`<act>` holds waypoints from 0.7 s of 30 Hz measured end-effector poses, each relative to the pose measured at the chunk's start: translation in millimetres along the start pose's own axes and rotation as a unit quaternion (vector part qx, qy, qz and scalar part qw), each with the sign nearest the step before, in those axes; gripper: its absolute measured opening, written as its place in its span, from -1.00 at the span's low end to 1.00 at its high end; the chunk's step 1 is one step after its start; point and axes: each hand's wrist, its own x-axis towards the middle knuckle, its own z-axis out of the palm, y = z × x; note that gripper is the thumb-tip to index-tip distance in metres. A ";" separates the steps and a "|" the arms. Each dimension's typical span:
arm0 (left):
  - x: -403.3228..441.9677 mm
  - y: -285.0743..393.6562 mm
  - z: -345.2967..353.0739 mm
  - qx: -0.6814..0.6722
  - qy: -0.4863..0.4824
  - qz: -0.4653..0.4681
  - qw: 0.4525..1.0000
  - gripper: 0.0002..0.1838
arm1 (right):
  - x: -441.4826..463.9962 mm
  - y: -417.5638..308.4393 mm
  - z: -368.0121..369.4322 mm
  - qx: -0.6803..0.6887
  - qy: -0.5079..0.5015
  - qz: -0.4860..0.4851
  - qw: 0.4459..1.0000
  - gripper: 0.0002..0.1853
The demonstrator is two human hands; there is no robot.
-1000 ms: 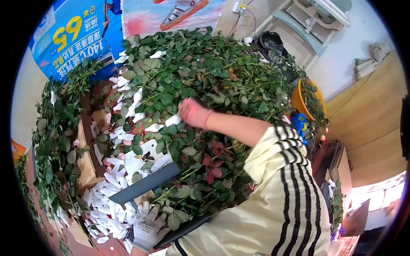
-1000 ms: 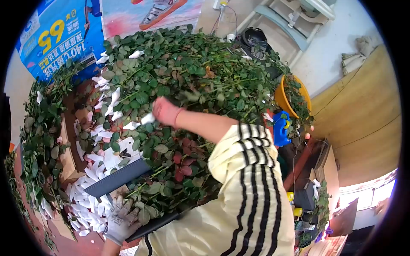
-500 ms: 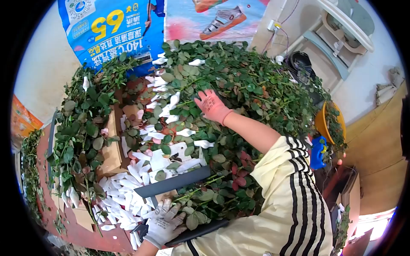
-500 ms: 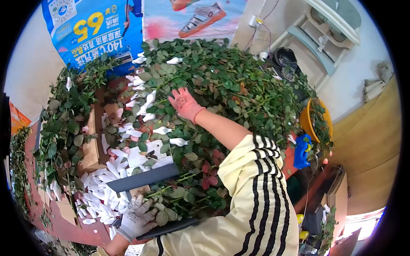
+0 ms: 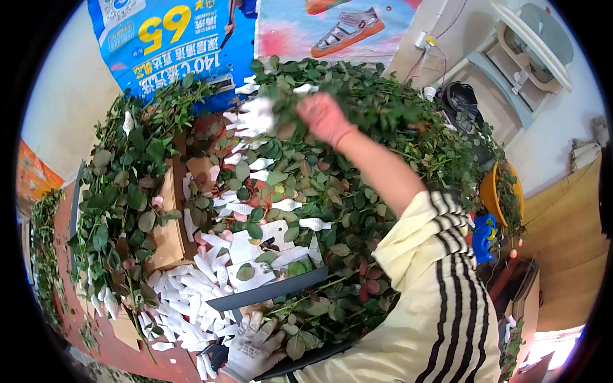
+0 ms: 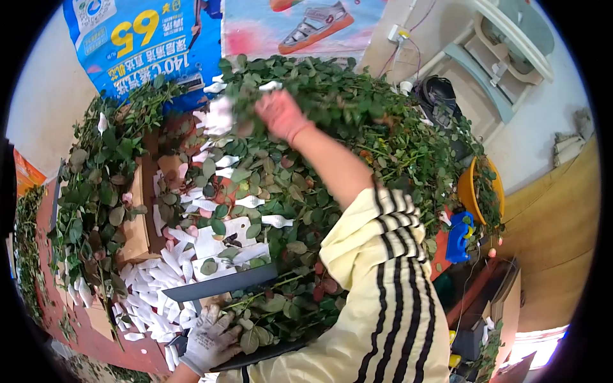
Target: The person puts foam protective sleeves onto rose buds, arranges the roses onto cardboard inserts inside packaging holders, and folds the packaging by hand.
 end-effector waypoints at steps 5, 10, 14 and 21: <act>0.3 -1.4 1.6 -0.027 0.015 -0.019 0.999 -0.51 | 56.6 84.3 -59.1 0.065 -0.022 0.236 0.969 -0.63; -2.3 -2.1 2.2 -0.016 0.015 -0.018 1.000 -0.51 | 45.7 82.5 -25.9 0.199 -0.044 0.267 0.942 -0.34; -5.5 -1.0 4.3 -0.004 0.022 -0.014 1.000 -0.52 | 11.6 67.6 -47.2 0.247 -0.020 0.183 0.951 -0.30; -7.7 4.3 0.2 0.022 0.001 -0.016 1.000 -0.49 | -51.6 53.8 -92.4 0.426 0.166 0.307 0.835 -0.43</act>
